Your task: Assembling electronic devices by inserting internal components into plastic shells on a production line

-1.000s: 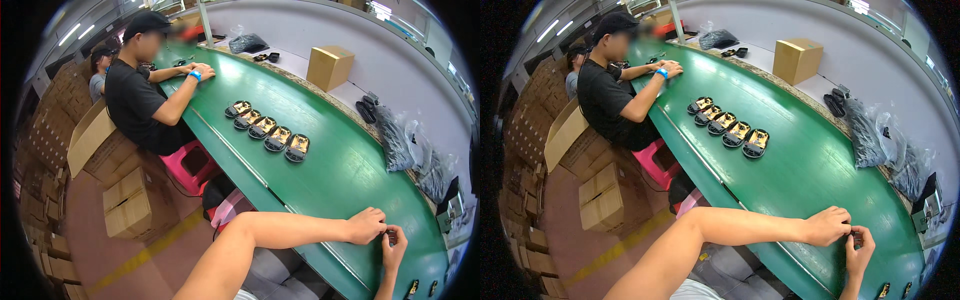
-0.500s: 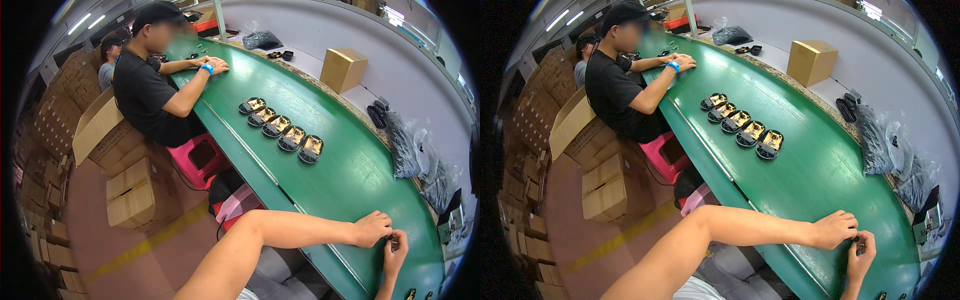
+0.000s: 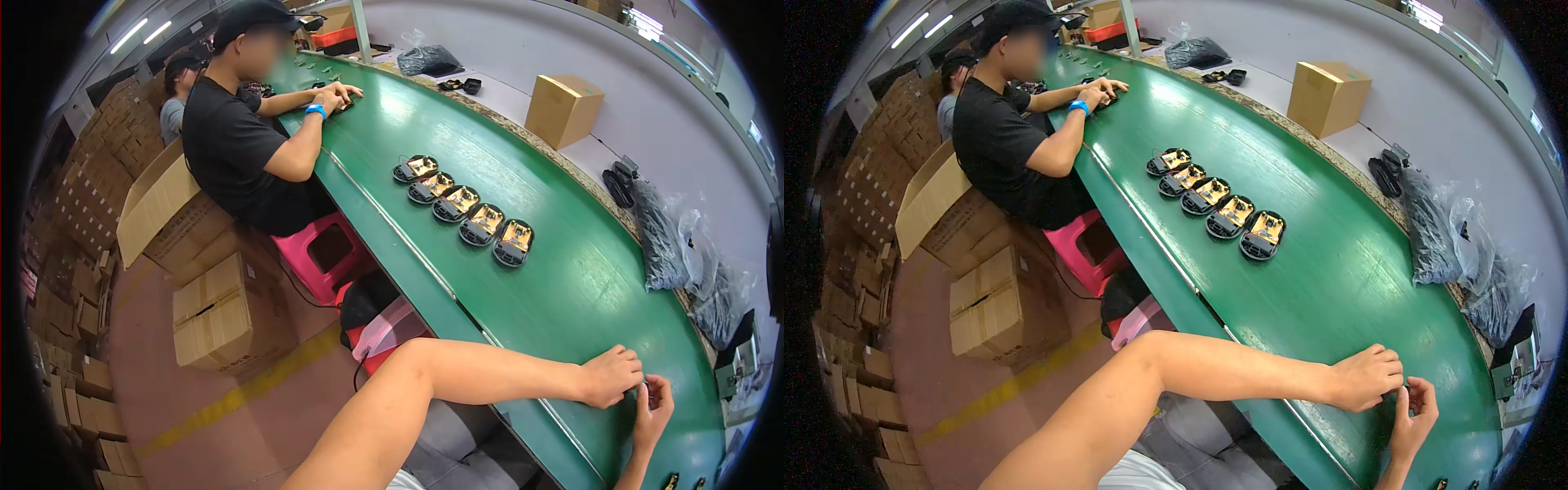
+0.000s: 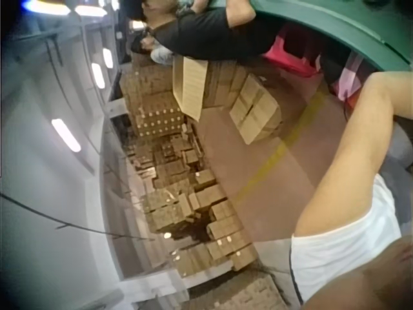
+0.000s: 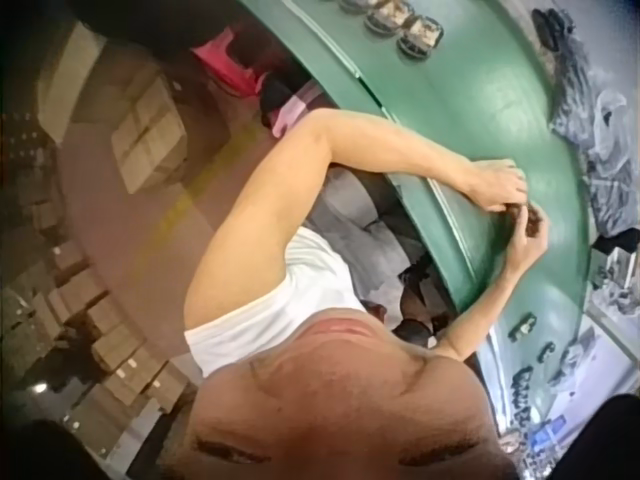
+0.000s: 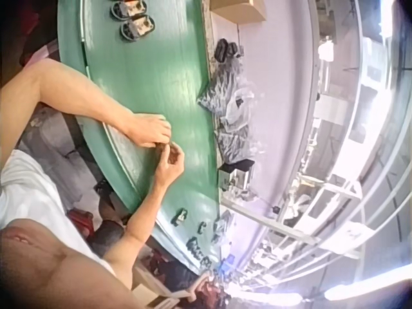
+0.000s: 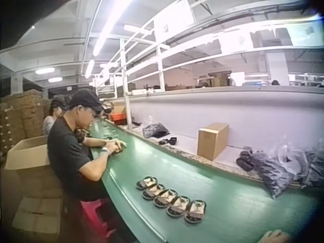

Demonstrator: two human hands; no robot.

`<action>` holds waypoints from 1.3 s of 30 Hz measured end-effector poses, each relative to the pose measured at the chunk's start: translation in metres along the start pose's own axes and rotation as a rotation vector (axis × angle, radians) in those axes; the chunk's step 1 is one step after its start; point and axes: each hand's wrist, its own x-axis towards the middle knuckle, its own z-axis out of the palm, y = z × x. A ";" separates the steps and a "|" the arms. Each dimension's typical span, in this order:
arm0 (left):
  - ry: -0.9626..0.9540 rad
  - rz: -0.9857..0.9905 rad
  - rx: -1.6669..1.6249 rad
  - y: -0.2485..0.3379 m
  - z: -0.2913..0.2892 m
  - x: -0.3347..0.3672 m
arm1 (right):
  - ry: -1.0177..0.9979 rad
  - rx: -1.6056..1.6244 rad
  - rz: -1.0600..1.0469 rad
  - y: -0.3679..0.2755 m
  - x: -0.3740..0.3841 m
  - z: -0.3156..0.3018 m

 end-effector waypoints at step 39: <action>-0.248 0.002 0.119 -0.025 -0.038 0.000 | 0.185 0.309 -0.130 0.008 0.020 0.082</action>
